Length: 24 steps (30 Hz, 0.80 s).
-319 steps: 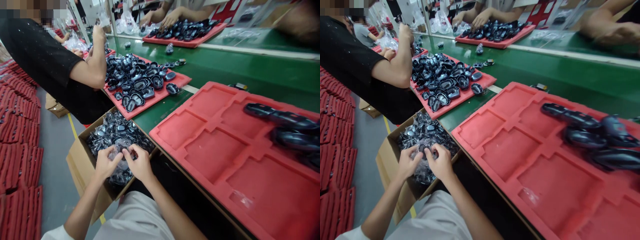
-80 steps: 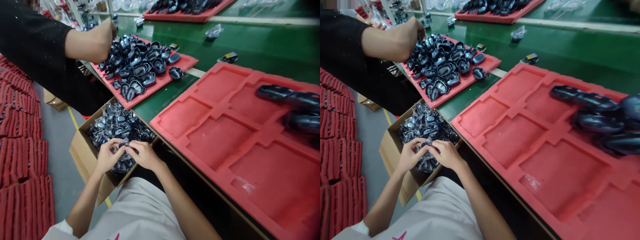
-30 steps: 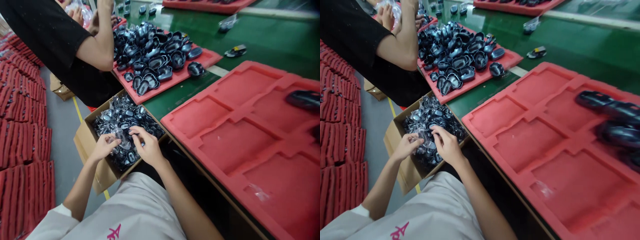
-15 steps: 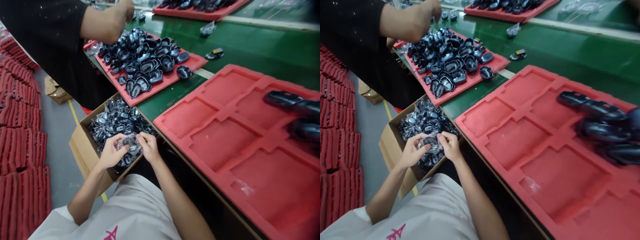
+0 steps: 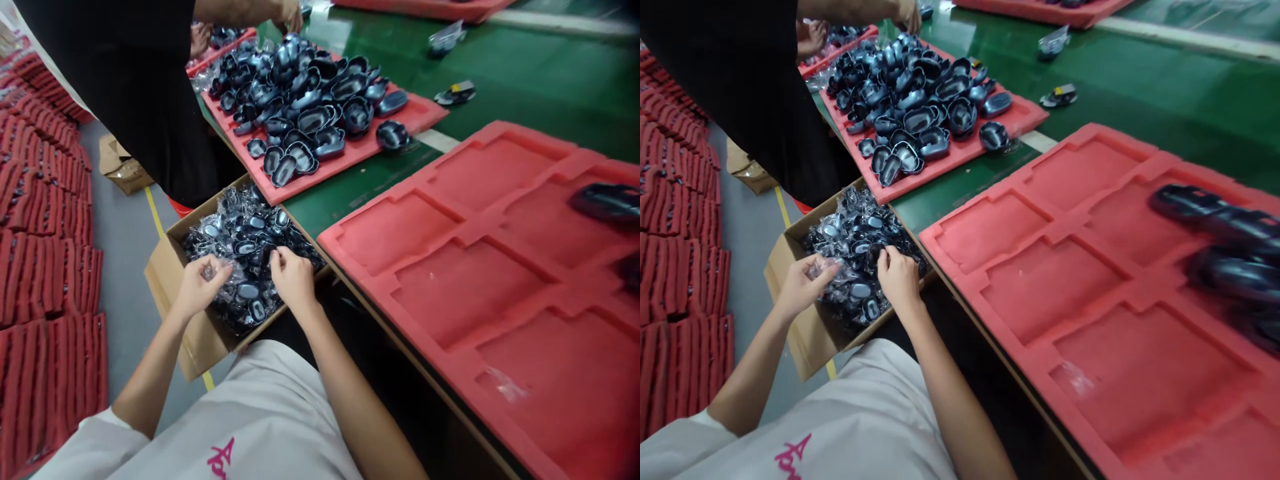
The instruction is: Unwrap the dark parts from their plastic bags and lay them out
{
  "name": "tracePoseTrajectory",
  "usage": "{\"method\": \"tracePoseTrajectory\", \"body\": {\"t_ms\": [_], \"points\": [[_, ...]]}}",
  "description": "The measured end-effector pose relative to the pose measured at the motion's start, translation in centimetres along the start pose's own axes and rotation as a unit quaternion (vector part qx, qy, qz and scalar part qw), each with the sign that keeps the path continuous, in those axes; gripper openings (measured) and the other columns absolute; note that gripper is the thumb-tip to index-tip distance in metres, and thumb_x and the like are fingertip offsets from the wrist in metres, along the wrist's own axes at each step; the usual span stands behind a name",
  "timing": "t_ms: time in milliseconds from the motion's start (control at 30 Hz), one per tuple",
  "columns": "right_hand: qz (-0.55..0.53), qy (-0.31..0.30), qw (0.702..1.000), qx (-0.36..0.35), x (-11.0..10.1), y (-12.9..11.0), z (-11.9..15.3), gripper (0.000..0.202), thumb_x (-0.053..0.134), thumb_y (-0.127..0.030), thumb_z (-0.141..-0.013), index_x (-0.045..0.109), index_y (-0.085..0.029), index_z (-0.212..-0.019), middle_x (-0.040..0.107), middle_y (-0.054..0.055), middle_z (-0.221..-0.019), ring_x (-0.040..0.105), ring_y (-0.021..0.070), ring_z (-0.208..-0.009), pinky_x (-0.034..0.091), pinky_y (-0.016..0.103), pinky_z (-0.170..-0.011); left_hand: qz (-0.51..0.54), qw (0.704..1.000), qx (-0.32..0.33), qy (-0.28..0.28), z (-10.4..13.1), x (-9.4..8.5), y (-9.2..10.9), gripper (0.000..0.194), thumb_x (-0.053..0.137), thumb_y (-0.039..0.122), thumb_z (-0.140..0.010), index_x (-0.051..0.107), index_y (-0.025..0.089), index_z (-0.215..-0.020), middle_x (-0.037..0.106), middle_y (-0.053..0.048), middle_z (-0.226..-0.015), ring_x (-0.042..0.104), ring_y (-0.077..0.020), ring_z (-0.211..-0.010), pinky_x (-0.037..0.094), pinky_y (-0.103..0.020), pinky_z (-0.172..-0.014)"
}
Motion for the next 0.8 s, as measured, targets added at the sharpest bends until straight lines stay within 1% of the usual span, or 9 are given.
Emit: {"method": "tracePoseTrajectory", "body": {"t_ms": [100,167,267,367,500,600,667,733,800], "points": [[-0.019,-0.009,1.000,-0.007,1.3,-0.5,-1.2,0.025,0.050,-0.025,-0.099,0.068,-0.016,-0.114,0.073,0.008,-0.081,0.065,0.0209,-0.072,0.045,0.031,-0.072,0.063,0.997,-0.040,0.030,-0.4,-2.3,-1.4,0.031,0.074,0.032,-0.066,0.050,0.022,-0.083,0.077,-0.007,-0.094,0.060,-0.0120,-0.056,0.039,-0.017,-0.040],[-0.012,-0.033,0.997,-0.074,2.5,-2.8,-0.9,0.025,0.051,-0.027,-0.100,0.070,-0.017,-0.114,0.075,0.010,-0.096,0.064,0.0226,-0.087,0.046,0.033,-0.081,0.063,0.995,-0.056,0.055,-0.6,-3.7,-2.1,0.034,0.068,0.029,-0.064,0.055,0.022,-0.094,0.076,-0.004,-0.085,0.052,-0.0095,-0.044,0.038,-0.018,-0.034],[0.065,-0.181,0.957,-0.218,6.9,-7.1,2.1,0.021,0.068,-0.036,-0.094,0.075,-0.017,-0.102,0.072,0.012,-0.110,0.056,0.0291,-0.106,0.044,0.040,-0.090,0.042,0.993,-0.059,0.089,-0.7,-5.0,-2.5,0.026,0.059,0.029,-0.062,0.064,0.018,-0.085,0.065,0.001,-0.060,0.046,-0.0093,-0.037,0.037,-0.019,-0.032],[0.153,-0.287,0.908,-0.263,10.0,-8.1,4.8,0.010,0.071,-0.020,-0.089,0.075,-0.015,-0.097,0.069,0.013,-0.118,0.049,0.0341,-0.117,0.039,0.048,-0.095,0.040,0.993,-0.060,0.096,-0.6,-5.5,-2.7,0.016,0.053,0.032,-0.063,0.062,0.019,-0.069,0.050,0.004,-0.046,0.040,-0.0099,-0.033,0.029,-0.020,-0.029],[0.035,-0.258,0.937,-0.232,7.2,-7.6,3.5,0.018,0.057,-0.009,-0.094,0.072,-0.020,-0.093,0.070,0.006,-0.119,0.046,0.0285,-0.122,0.035,0.044,-0.098,0.004,0.995,-0.044,0.091,-0.6,-5.5,-2.3,0.021,0.069,0.036,-0.069,0.061,0.018,-0.062,0.048,0.004,-0.046,0.040,-0.0078,-0.038,0.030,-0.018,-0.036],[-0.035,-0.237,0.945,-0.222,4.7,-7.1,2.2,0.017,0.056,-0.009,-0.095,0.070,-0.020,-0.094,0.071,0.004,-0.112,0.049,0.0240,-0.117,0.036,0.040,-0.098,-0.058,0.997,-0.013,0.046,-1.2,-4.1,-2.1,0.025,0.081,0.038,-0.067,0.067,0.017,-0.067,0.054,0.003,-0.051,0.045,-0.0084,-0.047,0.033,-0.018,-0.045],[0.000,-0.259,0.938,-0.231,5.4,-7.1,2.5,0.010,0.066,-0.017,-0.093,0.071,-0.020,-0.101,0.069,0.006,-0.117,0.049,0.0262,-0.115,0.037,0.041,-0.095,-0.082,0.996,0.000,0.032,-1.6,-3.4,-2.3,0.026,0.079,0.041,-0.070,0.071,0.016,-0.072,0.056,0.003,-0.053,0.046,-0.0094,-0.048,0.035,-0.020,-0.047],[0.091,-0.281,0.925,-0.237,7.3,-7.0,3.5,0.024,0.079,-0.024,-0.085,0.073,-0.018,-0.108,0.065,0.010,-0.126,0.048,0.0306,-0.116,0.038,0.044,-0.094,-0.080,0.996,0.003,0.050,-1.9,-3.4,-2.6,0.026,0.076,0.042,-0.074,0.070,0.017,-0.074,0.056,0.003,-0.053,0.045,-0.0101,-0.048,0.035,-0.020,-0.047],[0.168,-0.289,0.914,-0.230,9.0,-6.9,4.2,0.022,0.077,-0.022,-0.087,0.075,-0.015,-0.108,0.063,0.014,-0.128,0.048,0.0330,-0.115,0.039,0.046,-0.092,-0.075,0.995,0.007,0.068,-2.2,-4.0,-2.7,0.027,0.074,0.043,-0.076,0.067,0.018,-0.071,0.061,0.001,-0.059,0.051,-0.0116,-0.053,0.038,-0.021,-0.049]]}}
Point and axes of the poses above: each hand's wrist, its own z-axis away from the middle knuckle, its own x-axis out of the palm, y = z × x, the point moved 9 cm from there along -z, towards the middle knuckle
